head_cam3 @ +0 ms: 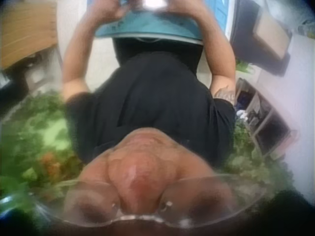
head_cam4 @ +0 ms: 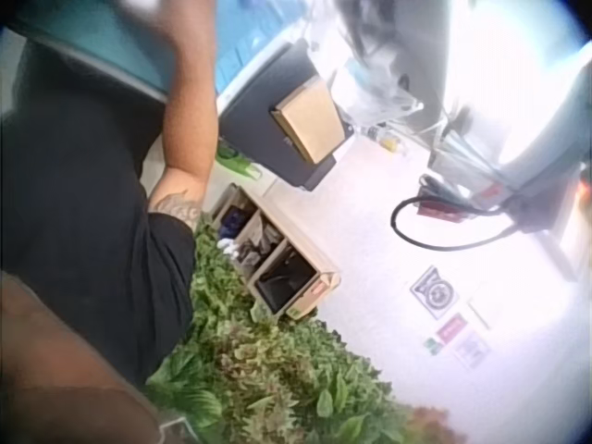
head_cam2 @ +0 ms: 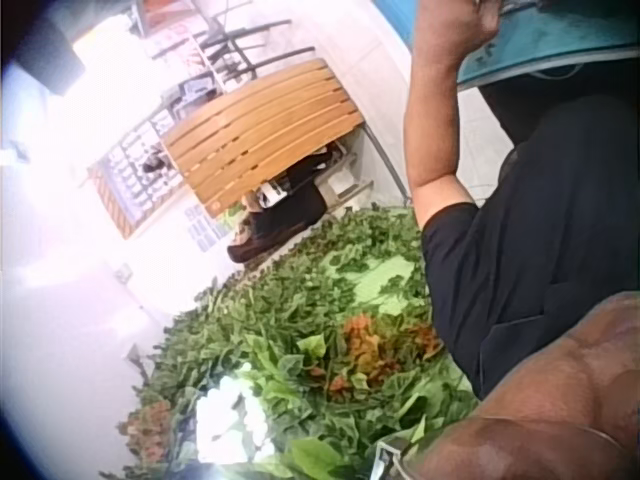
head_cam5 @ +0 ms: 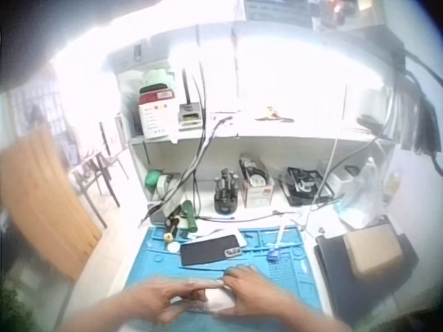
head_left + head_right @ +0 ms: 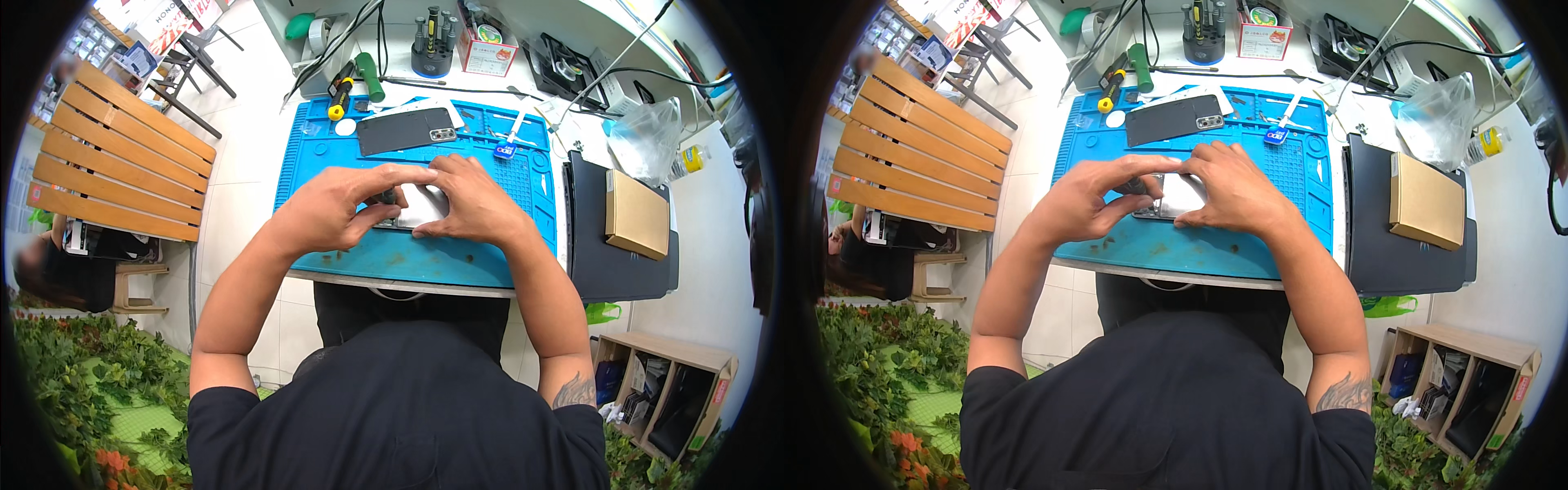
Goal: The person disassembles a mobile phone on a blue work mat by using a screwdriver to remove internal screws and handling internal components like a battery and camera module.
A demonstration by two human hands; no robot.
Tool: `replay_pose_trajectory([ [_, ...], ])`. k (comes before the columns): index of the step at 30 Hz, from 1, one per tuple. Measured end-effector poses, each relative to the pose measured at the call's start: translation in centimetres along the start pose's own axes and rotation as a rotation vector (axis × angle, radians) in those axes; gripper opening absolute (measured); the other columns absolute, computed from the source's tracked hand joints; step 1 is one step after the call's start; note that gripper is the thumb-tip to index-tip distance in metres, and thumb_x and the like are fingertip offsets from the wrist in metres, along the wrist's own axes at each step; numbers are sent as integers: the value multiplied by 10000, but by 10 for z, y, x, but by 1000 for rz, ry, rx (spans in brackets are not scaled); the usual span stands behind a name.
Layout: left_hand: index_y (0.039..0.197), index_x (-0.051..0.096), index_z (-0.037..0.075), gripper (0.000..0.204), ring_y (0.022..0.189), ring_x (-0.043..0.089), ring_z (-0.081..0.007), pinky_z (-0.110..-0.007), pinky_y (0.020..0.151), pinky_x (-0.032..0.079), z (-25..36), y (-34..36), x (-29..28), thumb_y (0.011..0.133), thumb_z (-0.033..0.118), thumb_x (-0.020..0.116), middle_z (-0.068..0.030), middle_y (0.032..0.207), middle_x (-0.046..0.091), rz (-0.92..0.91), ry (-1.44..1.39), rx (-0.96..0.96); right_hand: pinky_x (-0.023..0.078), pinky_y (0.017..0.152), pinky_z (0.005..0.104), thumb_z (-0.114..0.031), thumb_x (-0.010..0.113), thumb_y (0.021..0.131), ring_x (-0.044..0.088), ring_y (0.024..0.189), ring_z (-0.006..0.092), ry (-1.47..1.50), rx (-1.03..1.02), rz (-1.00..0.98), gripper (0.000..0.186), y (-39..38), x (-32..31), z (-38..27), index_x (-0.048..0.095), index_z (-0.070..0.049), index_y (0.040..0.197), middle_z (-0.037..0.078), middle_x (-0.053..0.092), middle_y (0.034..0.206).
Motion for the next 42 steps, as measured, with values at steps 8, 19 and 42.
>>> replay_pose_trajectory([
  [8,1573,716,137,645,929,829,-219,-360,885,668,-1,-4,-1,964,-10,872,-90,1124,864,32,22,-48,481,1107,461,-420,1052,743,653,1264,327,8,1,-11,737,0,1,1,797,-77,1343,119,725,1293],
  [19,1493,772,167,544,847,813,-240,-346,786,655,2,-1,-1,969,98,900,-98,1160,871,63,-81,3,482,1125,475,-446,1037,760,646,1301,331,-2,-9,9,732,-2,-1,1,808,-69,1344,122,731,1285],
  [42,1533,724,122,594,1015,841,-236,-362,883,673,-1,-15,-7,973,-35,850,-107,1193,865,52,162,-114,483,1131,484,-464,1021,777,643,1315,333,-17,-15,-4,747,-4,2,1,794,-68,1369,128,726,1303],
])
Point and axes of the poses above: each hand's wrist, its own y-axis towards the middle knuckle, its own x-axis out of the palm, z = x × y, the point moved 9 cm from there along y, towards the middle knuckle
